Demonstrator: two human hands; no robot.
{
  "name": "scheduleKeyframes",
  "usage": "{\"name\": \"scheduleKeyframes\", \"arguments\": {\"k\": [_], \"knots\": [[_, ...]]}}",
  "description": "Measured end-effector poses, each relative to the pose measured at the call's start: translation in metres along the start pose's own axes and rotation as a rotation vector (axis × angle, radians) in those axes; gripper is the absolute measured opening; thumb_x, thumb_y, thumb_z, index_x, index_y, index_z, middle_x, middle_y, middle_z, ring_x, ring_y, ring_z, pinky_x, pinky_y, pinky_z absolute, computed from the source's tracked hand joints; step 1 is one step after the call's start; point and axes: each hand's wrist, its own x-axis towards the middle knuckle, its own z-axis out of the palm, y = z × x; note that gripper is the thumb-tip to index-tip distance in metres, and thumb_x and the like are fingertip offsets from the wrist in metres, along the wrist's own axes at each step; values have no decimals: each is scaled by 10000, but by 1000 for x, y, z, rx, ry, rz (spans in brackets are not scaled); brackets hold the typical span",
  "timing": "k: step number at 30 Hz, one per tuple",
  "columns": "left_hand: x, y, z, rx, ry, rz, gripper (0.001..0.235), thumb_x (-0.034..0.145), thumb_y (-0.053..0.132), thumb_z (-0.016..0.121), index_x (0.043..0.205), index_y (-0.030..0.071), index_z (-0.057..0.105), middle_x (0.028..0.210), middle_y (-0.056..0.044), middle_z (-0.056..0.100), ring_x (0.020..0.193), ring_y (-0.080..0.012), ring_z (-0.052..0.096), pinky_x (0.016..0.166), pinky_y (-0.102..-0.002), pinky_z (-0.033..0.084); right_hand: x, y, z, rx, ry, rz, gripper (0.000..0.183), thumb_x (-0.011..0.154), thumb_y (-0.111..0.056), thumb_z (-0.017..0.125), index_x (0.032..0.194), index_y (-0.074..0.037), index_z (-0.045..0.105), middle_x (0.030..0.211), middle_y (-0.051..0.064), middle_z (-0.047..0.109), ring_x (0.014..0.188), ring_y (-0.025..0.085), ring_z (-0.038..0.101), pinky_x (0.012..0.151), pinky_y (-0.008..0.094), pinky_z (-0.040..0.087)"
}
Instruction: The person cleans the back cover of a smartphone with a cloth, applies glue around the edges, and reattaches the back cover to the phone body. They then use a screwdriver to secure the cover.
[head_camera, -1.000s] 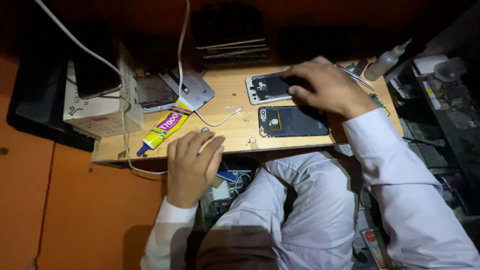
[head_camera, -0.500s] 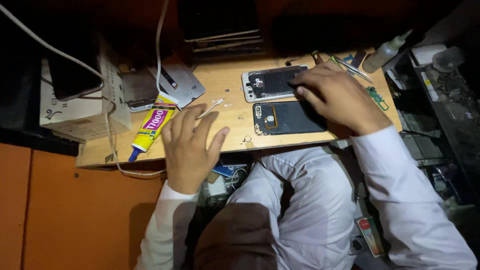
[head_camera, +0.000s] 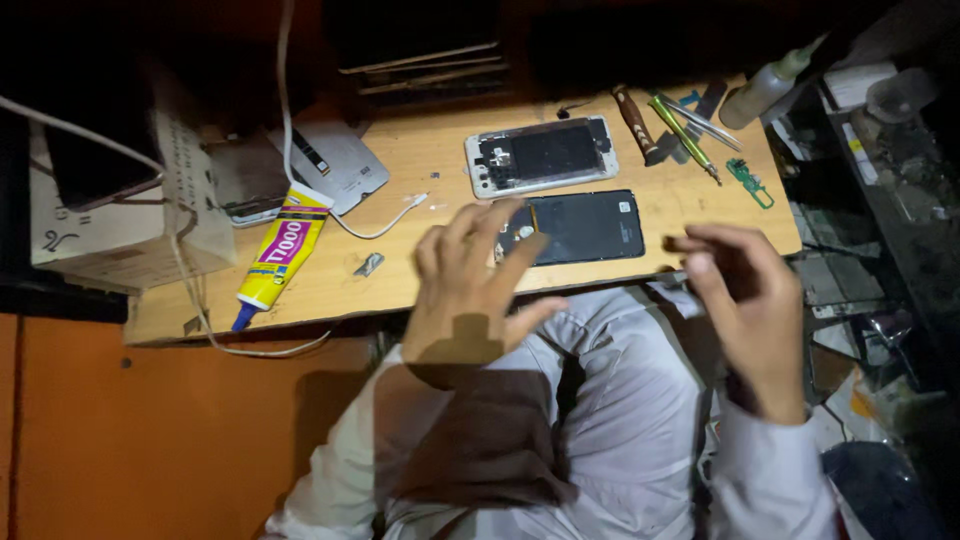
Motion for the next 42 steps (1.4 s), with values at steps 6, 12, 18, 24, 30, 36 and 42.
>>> {"name": "scheduleKeyframes", "arguments": {"k": [6, 12, 18, 24, 30, 36, 42], "knots": [[15, 24, 26, 40, -106, -11, 795, 797, 642, 756, 1302, 42, 625, 1567, -162, 368, 1441, -348, 293, 1123, -583, 251, -53, 27, 20, 445, 257, 268, 248, 1084, -110, 618, 1270, 55, 611, 1153, 154, 705, 1025, 197, 657, 959, 338, 533], [-7, 32, 30, 190, -22, 34, 447, 869, 427, 754, 1245, 197, 684, 1605, -54, 424, 1468, -260, 353, 1147, -513, 262, -76, 24, 12, 843, 139, 463, 405, 1071, -295, 476, 1317, 26, 511, 1243, 200, 635, 1166, 331, 650, 1001, 507, 564], [-38, 37, 33, 308, 208, 120, 123, 989, 291, 716, 1104, 256, 687, 1549, 29, 554, 1425, -216, 394, 1131, -453, 280, -87, 24, 35, 1480, -214, 746, 643, 1046, -518, 359, 1425, -12, 478, 1358, 269, 612, 1249, 436, 614, 1029, 529, 481], [-70, 60, 11, 224, 105, 179, 150, 1023, 452, 614, 1101, 344, 683, 1490, 147, 610, 1327, -148, 441, 1044, -380, 232, -101, 43, 44, 1944, -515, 845, 720, 1155, -577, 303, 1516, 37, 405, 1456, 240, 570, 1326, 381, 570, 1171, 478, 436], [-69, 63, -1, 69, 56, 299, 457, 1005, 665, 482, 1293, 370, 679, 1583, 76, 495, 1422, -234, 391, 1048, -471, 364, -114, 44, 34, 1758, -467, 826, 748, 1089, -556, 285, 1515, 54, 359, 1460, 256, 527, 1326, 395, 536, 1117, 505, 434], [-69, 67, -6, 89, 38, 360, 419, 1068, 598, 531, 1402, 375, 652, 1631, 86, 481, 1499, -239, 380, 1202, -444, 332, -127, 42, 11, 1854, -494, 759, 700, 1073, -433, 305, 1577, 48, 241, 1564, 249, 409, 1421, 400, 430, 1146, 541, 375], [-31, 58, 23, 225, 311, 333, 421, 985, 427, 713, 1379, 357, 582, 1513, 20, 543, 1391, -268, 424, 1086, -510, 314, -136, 59, -9, 1902, -281, 606, 725, 1069, -343, 423, 1644, 55, 234, 1631, 311, 358, 1473, 460, 375, 1154, 611, 356]]}}
